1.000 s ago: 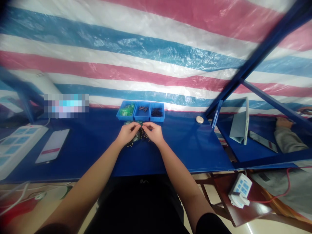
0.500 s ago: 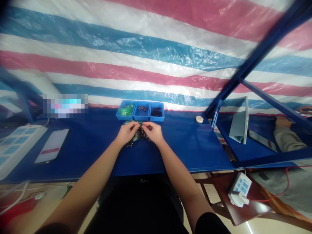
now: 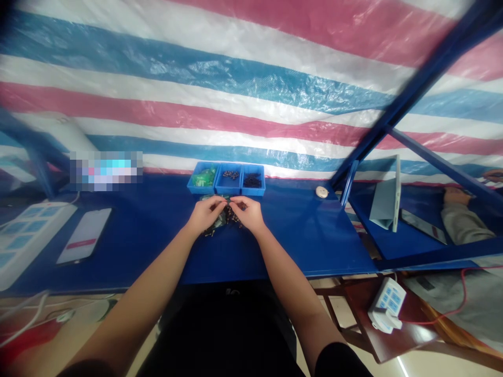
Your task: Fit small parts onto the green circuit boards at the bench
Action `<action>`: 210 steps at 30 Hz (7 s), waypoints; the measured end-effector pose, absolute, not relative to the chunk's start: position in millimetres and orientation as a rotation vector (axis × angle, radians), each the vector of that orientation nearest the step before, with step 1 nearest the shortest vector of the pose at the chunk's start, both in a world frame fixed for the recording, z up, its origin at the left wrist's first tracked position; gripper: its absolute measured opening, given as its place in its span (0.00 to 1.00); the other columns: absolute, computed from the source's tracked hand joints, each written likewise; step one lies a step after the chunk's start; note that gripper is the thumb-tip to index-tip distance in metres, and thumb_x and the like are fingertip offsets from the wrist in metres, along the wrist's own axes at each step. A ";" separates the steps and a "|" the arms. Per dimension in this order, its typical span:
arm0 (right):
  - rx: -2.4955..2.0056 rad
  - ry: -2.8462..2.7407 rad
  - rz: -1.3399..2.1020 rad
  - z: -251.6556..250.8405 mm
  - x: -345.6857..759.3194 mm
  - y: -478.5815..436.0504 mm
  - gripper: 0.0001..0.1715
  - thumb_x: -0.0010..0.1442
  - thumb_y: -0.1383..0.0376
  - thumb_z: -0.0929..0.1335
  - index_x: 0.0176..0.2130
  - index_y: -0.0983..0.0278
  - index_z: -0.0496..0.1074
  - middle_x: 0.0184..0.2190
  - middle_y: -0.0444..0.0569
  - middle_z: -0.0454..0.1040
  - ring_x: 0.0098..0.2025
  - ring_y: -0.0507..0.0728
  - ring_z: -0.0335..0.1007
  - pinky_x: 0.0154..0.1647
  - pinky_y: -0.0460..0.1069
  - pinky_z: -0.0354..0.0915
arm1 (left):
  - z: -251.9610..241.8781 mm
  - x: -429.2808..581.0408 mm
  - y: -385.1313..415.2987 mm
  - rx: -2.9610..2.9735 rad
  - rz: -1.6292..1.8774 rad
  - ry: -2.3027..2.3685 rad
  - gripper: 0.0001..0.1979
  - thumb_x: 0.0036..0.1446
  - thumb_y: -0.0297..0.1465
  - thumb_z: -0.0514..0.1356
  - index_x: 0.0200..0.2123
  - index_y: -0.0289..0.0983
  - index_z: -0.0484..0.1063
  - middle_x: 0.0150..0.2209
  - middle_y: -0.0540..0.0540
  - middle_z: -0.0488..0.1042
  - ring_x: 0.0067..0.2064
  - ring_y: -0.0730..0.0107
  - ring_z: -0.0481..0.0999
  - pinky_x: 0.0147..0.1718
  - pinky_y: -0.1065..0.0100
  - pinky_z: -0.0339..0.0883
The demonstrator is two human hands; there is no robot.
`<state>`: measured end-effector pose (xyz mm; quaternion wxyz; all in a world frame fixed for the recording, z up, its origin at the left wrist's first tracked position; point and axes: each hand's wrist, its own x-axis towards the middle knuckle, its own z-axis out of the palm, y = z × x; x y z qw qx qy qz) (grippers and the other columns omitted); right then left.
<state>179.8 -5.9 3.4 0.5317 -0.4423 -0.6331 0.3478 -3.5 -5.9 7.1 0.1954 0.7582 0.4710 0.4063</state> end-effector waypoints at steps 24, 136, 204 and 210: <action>-1.272 -1.879 0.783 -3.4 217.9 13.5 0.10 0.55 0.63 0.69 0.37 0.60 0.80 0.33 0.46 0.81 0.32 0.54 0.75 0.39 0.51 0.70 | 10.7 -4.0 -8.1 2.149 1.142 1.394 0.16 0.66 0.41 0.52 0.39 0.39 0.76 0.36 0.49 0.80 0.34 0.68 0.77 0.36 0.70 0.66; -0.997 -1.566 0.873 0.7 185.3 -4.8 0.14 0.56 0.56 0.71 0.39 0.62 0.79 0.34 0.49 0.80 0.32 0.55 0.74 0.37 0.51 0.72 | 9.6 0.4 -10.0 2.152 1.079 1.347 0.15 0.66 0.43 0.52 0.40 0.41 0.74 0.30 0.50 0.76 0.30 0.70 0.74 0.31 0.70 0.66; -0.989 -1.523 0.884 -2.4 183.3 -4.0 0.17 0.54 0.55 0.72 0.40 0.62 0.79 0.33 0.49 0.80 0.32 0.54 0.74 0.37 0.51 0.72 | 6.4 -1.6 -6.6 2.113 1.161 1.289 0.14 0.65 0.41 0.54 0.38 0.39 0.73 0.27 0.52 0.74 0.28 0.73 0.72 0.30 0.71 0.65; -1.002 -1.521 0.870 -1.9 183.9 -3.8 0.16 0.55 0.55 0.72 0.40 0.62 0.79 0.32 0.49 0.79 0.31 0.54 0.74 0.37 0.51 0.72 | 7.6 -1.2 -8.5 2.080 1.164 1.277 0.13 0.64 0.42 0.56 0.42 0.39 0.74 0.27 0.52 0.74 0.27 0.73 0.71 0.30 0.71 0.65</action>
